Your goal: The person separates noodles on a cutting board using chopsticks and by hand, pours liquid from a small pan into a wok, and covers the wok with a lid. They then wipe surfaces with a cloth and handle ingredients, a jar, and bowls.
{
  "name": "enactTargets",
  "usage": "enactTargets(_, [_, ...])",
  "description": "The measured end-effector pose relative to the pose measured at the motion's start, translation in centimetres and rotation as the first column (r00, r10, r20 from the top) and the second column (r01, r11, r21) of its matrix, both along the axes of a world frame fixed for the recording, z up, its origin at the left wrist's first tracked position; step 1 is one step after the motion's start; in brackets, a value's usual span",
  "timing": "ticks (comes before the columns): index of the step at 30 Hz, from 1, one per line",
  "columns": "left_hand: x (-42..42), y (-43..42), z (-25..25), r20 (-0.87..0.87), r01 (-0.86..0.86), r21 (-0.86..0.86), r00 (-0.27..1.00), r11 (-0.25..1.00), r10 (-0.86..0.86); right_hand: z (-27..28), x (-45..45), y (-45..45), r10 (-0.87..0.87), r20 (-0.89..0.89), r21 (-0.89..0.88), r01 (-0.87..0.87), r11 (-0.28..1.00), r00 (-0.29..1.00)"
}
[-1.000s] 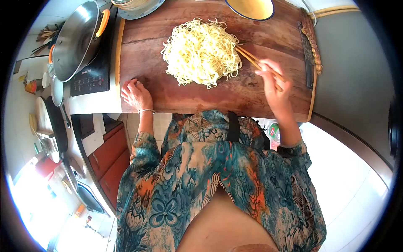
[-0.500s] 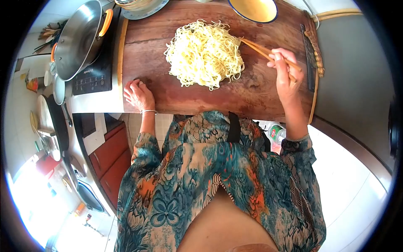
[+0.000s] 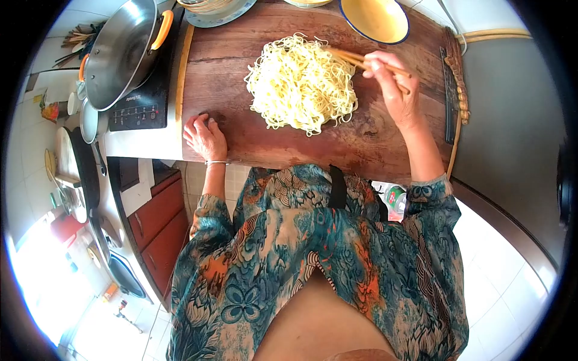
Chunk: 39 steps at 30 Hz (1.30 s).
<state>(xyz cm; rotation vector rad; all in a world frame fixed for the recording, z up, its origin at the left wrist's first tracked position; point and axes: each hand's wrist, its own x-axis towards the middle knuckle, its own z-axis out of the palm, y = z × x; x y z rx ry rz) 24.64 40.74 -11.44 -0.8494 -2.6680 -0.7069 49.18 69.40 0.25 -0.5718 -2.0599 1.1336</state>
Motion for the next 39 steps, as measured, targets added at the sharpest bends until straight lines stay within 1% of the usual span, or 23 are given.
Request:
enactTargets(1, [0.0, -0.1, 0.4, 0.033, 0.040, 0.016, 0.999, 0.999, -0.040, -0.1, -0.4, 0.4, -0.050, -0.079, 0.048, 0.054, 0.997, 0.996])
enactTargets(3, [-0.2, 0.2, 1.3, 0.078, 0.132, 0.070, 0.987, 0.989, -0.137, -0.3, -1.5, 1.0, -0.009, -0.033, 0.123, 0.013, 0.992, 0.999])
enactTargets(5, [1.0, 1.6, 2.5, 0.121, 0.242, 0.148, 0.958, 0.959, -0.261, -0.3, -1.6, 0.6, 0.009, 0.110, 0.151, -0.025, 0.988, 0.994])
enactTargets(6, [1.6, 2.4, 3.2, 0.143, 0.261, 0.226, 0.944, 0.938, -0.297, 0.1, -1.4, -0.1, 0.040, 0.121, 0.134, -0.056, 0.989, 0.992])
enactTargets(9, [3.8, 3.7, 4.1, 0.387, 0.262, 0.351, 0.833, 0.899, -0.395, 0.3, -0.5, -1.2, 0.057, 0.095, 0.090, -0.066, 0.994, 0.994])
enactTargets(10, [4.5, 4.0, 4.1, 0.389, 0.272, 0.372, 0.823, 0.887, -0.415, 0.5, -0.3, -1.0, 0.000, 0.048, 0.017, -0.001, 1.000, 0.999])
enactTargets(11, [5.5, 4.2, 4.1, 0.413, 0.291, 0.361, 0.802, 0.886, -0.432, 0.3, -0.1, -0.5, -0.031, -0.002, 0.031, 0.031, 0.999, 1.000])
enactTargets(13, [6.9, 4.3, 4.3, 0.423, 0.367, 0.387, 0.744, 0.846, -0.516, 0.3, -0.7, -0.1, -0.084, -0.017, 0.040, 0.084, 0.996, 0.996])
enactTargets(16, [8.1, 4.1, 5.3, 0.491, 0.477, 0.313, 0.659, 0.821, -0.570, -0.3, -0.2, 0.4, -0.111, 0.089, 0.247, 0.086, 0.965, 0.990])
enactTargets(19, [8.4, 3.7, 4.9, 0.478, 0.517, 0.309, 0.641, 0.799, -0.600, 0.0, 1.5, -1.1, -0.065, 0.114, 0.109, 0.053, 0.993, 0.991])
enactTargets(20, [8.3, 3.6, 4.8, 0.500, 0.501, 0.306, 0.639, 0.810, -0.584, -0.6, 2.0, -1.1, -0.052, 0.032, 0.016, 0.051, 0.999, 0.998])
enactTargets(23, [7.6, 3.5, 3.7, 0.467, 0.484, 0.312, 0.671, 0.818, -0.575, -0.9, 3.1, 0.0, -0.231, 0.003, 0.045, 0.231, 0.972, 0.973])
enactTargets(24, [7.5, 3.5, 3.7, 0.485, 0.479, 0.306, 0.666, 0.823, -0.568, -0.8, 3.1, 0.0, -0.263, -0.011, 0.085, 0.263, 0.961, 0.965])
enactTargets(27, [7.3, 3.6, 3.4, 0.503, 0.503, 0.323, 0.627, 0.802, -0.595, 0.2, 3.3, -2.5, -0.202, 0.084, 0.035, 0.200, 0.979, 0.976])
enactTargets(28, [7.3, 3.7, 3.5, 0.501, 0.517, 0.326, 0.615, 0.792, -0.608, 0.0, 3.4, -2.8, -0.197, 0.046, 0.085, 0.193, 0.978, 0.979])
enactTargets(31, [7.6, 4.2, 3.7, 0.520, 0.552, 0.320, 0.577, 0.770, -0.630, -0.8, 4.0, -2.3, -0.265, -0.066, -0.114, 0.257, 0.960, 0.962])
enactTargets(32, [7.6, 4.5, 3.9, 0.523, 0.566, 0.315, 0.566, 0.762, -0.637, -0.6, 4.0, -1.8, -0.271, -0.132, -0.088, 0.261, 0.961, 0.953])
enactTargets(35, [7.5, 5.2, 4.0, 0.550, 0.578, 0.299, 0.546, 0.759, -0.632, -0.4, 2.2, -1.6, -0.243, -0.178, -0.162, 0.215, 0.963, 0.954])
enactTargets(36, [7.1, 5.2, 3.8, 0.562, 0.576, 0.290, 0.544, 0.764, -0.624, -1.4, 1.2, -1.1, -0.206, -0.199, -0.068, 0.196, 0.978, 0.958])
enactTargets(39, [7.1, 5.7, 3.2, 0.591, 0.546, 0.313, 0.529, 0.777, -0.609, -2.0, 0.2, -0.8, -0.268, -0.228, -0.224, 0.218, 0.950, 0.936])
